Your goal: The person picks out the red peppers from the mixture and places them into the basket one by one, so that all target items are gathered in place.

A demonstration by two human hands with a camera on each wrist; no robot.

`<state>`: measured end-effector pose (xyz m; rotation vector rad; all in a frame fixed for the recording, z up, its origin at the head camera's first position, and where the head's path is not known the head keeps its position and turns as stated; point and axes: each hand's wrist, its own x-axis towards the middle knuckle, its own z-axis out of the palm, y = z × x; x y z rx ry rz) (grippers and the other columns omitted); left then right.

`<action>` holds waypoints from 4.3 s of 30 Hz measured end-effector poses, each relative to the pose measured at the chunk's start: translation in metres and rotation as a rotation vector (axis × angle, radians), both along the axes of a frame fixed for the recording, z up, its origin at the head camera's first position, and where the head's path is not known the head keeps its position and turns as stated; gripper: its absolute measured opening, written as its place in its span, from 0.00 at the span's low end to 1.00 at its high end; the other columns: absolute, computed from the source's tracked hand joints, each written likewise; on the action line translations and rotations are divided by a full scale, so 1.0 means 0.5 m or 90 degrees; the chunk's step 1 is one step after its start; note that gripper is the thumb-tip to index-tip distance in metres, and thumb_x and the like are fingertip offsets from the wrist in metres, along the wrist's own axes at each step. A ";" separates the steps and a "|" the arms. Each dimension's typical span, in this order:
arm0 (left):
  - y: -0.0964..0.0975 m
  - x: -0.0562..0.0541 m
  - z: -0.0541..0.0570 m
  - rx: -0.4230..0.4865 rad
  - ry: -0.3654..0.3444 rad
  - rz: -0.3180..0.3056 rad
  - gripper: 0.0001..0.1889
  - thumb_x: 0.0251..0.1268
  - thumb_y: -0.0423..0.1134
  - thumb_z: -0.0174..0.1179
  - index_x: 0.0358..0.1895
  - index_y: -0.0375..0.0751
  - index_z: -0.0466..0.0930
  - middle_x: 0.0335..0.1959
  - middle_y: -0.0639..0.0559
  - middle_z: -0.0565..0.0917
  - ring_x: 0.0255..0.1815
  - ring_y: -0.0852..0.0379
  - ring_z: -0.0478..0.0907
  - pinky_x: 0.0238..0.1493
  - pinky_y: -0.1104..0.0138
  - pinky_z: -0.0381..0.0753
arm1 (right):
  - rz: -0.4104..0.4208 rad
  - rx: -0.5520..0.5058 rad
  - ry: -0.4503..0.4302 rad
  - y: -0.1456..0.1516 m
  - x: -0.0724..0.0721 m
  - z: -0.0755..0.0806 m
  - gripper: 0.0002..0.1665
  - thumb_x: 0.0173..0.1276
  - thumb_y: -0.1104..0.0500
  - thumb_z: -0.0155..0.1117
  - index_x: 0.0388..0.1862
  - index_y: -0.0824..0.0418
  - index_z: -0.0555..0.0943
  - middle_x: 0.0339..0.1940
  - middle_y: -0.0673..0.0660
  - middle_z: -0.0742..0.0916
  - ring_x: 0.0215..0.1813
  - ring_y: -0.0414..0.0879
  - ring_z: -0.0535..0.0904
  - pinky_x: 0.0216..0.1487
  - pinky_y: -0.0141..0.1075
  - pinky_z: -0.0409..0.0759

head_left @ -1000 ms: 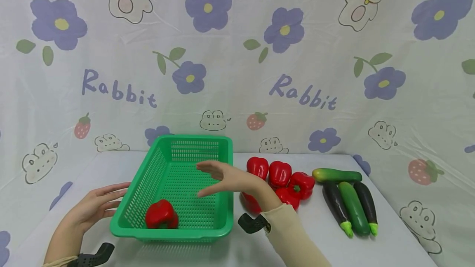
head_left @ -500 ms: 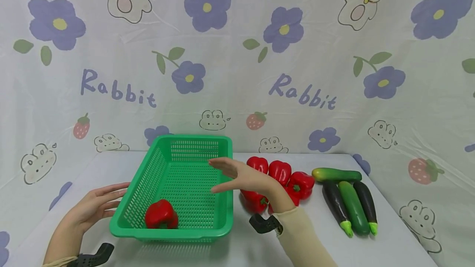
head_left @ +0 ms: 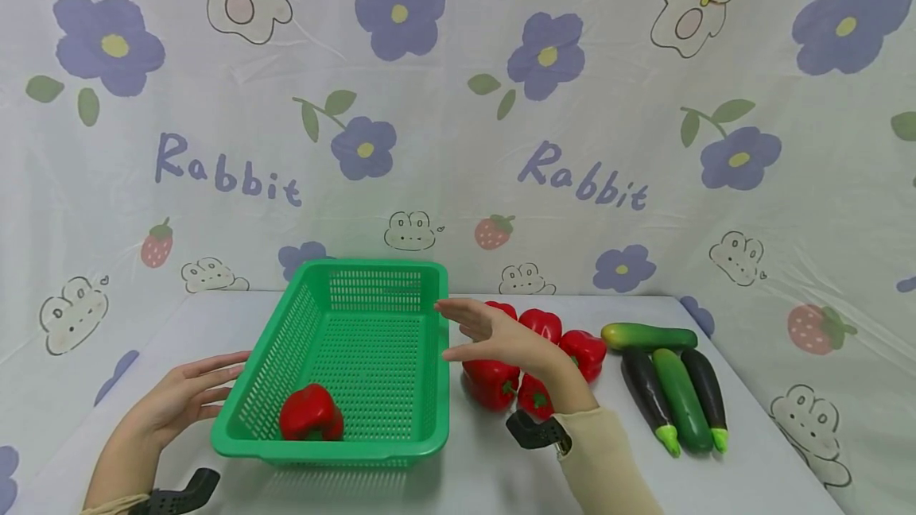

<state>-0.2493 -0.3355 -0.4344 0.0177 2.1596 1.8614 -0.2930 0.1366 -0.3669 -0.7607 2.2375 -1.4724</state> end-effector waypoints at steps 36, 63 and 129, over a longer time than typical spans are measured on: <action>-0.001 -0.001 0.000 0.016 -0.009 -0.002 0.13 0.74 0.45 0.53 0.55 0.65 0.80 0.46 0.74 0.83 0.50 0.64 0.82 0.51 0.61 0.83 | -0.149 -0.046 -0.020 0.159 -0.001 -0.046 0.43 0.65 0.48 0.67 0.76 0.44 0.59 0.77 0.50 0.66 0.80 0.57 0.55 0.72 0.61 0.59; 0.002 0.002 0.001 -0.006 -0.002 0.006 0.15 0.74 0.46 0.53 0.60 0.61 0.78 0.46 0.74 0.82 0.51 0.63 0.82 0.51 0.59 0.82 | -0.325 -0.063 0.002 0.248 -0.007 -0.090 0.49 0.67 0.45 0.64 0.79 0.50 0.51 0.80 0.54 0.60 0.82 0.57 0.49 0.75 0.62 0.49; 0.000 0.001 -0.001 0.023 -0.001 0.000 0.12 0.74 0.44 0.53 0.53 0.67 0.80 0.44 0.74 0.84 0.47 0.65 0.84 0.49 0.63 0.83 | -0.526 -0.093 -0.105 0.288 -0.020 -0.232 0.58 0.67 0.48 0.65 0.80 0.61 0.39 0.80 0.65 0.53 0.82 0.59 0.45 0.79 0.51 0.50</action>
